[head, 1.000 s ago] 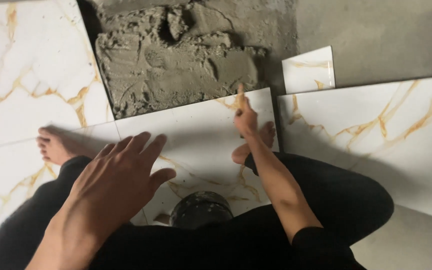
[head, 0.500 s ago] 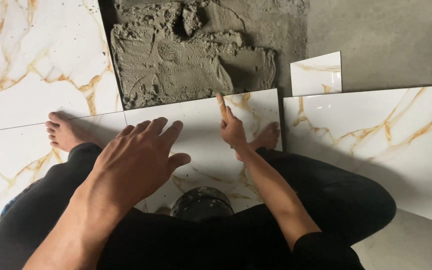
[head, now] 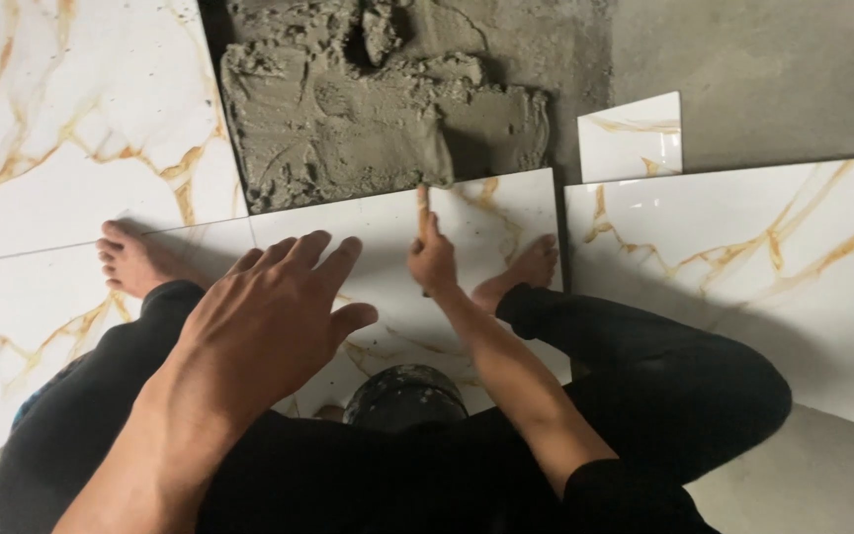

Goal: Spreading and leveling cement on a floor using a hand trowel in preparation for laying tiles.

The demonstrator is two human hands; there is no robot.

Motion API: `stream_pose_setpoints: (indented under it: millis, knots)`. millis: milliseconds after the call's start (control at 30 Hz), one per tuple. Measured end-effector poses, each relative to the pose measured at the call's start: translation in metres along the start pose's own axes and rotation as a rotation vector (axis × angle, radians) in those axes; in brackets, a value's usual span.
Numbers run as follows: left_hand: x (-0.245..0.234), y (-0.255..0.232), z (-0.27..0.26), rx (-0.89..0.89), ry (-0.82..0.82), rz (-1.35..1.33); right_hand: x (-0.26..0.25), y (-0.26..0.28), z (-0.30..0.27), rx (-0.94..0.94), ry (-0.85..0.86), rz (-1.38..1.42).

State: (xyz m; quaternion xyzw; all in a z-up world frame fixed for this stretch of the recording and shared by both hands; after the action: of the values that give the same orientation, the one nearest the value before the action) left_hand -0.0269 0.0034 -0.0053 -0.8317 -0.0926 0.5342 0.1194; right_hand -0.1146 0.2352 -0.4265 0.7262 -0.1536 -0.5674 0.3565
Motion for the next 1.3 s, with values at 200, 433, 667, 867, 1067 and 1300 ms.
stream_pose_setpoints:
  millis: [200, 433, 667, 867, 1067, 1300]
  knots:
    - [0.004, 0.004, -0.004, 0.04, -0.029, -0.005, -0.034, 0.038, 0.005, -0.02, 0.153, 0.043]
    - [0.006, 0.005, -0.001, 0.017, -0.007, -0.004, -0.042, 0.014, 0.035, 0.199, -0.045, 0.009]
    - [0.011, 0.0, 0.003, 0.03, -0.023, 0.011, -0.019, 0.052, 0.004, 0.099, 0.155, 0.07]
    - [0.006, -0.005, 0.004, 0.013, -0.008, -0.009, -0.034, 0.036, 0.01, -0.04, 0.091, 0.106]
    - [0.007, -0.004, 0.007, 0.032, 0.016, -0.011, -0.078, 0.1, 0.021, 0.244, 0.508, 0.219]
    - [0.017, 0.001, 0.004, 0.001, 0.062, -0.01, -0.13, 0.062, 0.07, 0.329, 0.839, 0.147]
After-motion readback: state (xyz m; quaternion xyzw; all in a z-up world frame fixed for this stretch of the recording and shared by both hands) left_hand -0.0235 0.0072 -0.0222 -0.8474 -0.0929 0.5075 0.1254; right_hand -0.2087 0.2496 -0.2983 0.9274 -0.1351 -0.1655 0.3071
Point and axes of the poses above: each hand's wrist, its own z-axis towards the middle knuckle, its own x-axis out of the palm, y = z × x, the point moved 4 cm from there along z, towards the middle knuckle, and after that the axes turned 8 degrees about z, right-handed, at the moved point
